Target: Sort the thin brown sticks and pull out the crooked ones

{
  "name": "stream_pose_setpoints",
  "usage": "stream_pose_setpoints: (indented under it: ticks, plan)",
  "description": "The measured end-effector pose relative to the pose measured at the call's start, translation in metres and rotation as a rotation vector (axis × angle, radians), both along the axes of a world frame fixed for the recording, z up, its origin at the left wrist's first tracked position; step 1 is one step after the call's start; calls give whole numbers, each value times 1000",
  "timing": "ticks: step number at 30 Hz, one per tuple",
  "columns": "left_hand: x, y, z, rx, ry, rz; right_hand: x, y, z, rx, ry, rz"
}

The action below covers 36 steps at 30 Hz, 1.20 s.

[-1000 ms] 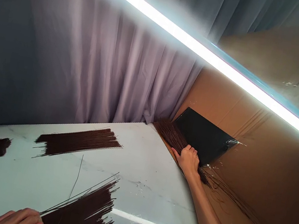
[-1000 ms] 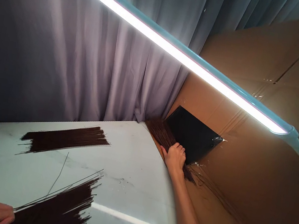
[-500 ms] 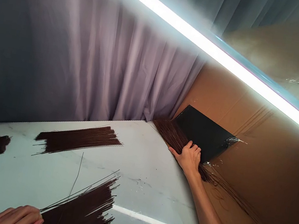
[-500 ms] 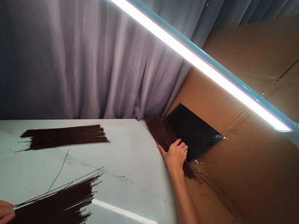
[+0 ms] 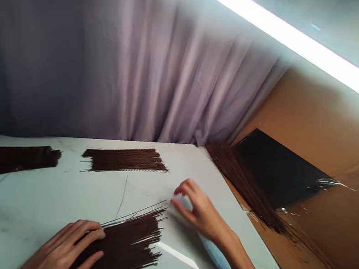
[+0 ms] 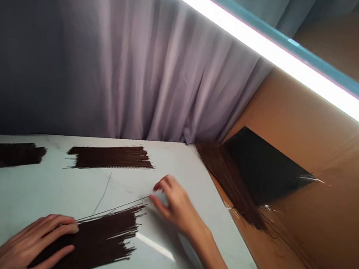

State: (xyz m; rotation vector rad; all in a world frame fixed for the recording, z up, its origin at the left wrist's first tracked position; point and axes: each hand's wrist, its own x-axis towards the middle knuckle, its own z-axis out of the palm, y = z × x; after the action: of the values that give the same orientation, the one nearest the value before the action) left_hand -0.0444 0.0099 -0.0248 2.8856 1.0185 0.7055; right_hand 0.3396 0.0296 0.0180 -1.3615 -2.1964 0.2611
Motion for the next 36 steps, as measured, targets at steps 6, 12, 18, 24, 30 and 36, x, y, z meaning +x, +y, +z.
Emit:
stream_pose_setpoints:
  ticks: [6, 12, 18, 24, 30, 36]
  plan:
    - [22, -22, 20, -302, 23, -29, -70, -44, 6, -451, -105, 509]
    - [17, -27, 13, -558, -46, 59, -85, -63, 5, -440, -248, 431]
    - [14, -26, 6, -514, -88, 166, -77, -48, 6, -377, -74, 333]
    - [35, -29, 10, -351, -145, 391, -75, -22, -17, 24, 85, 105]
    - [44, -33, 3, -348, -139, 409, -85, -19, -35, 102, -23, 102]
    - [37, -30, 7, -395, -155, 374, -97, -1, -28, 93, -25, 150]
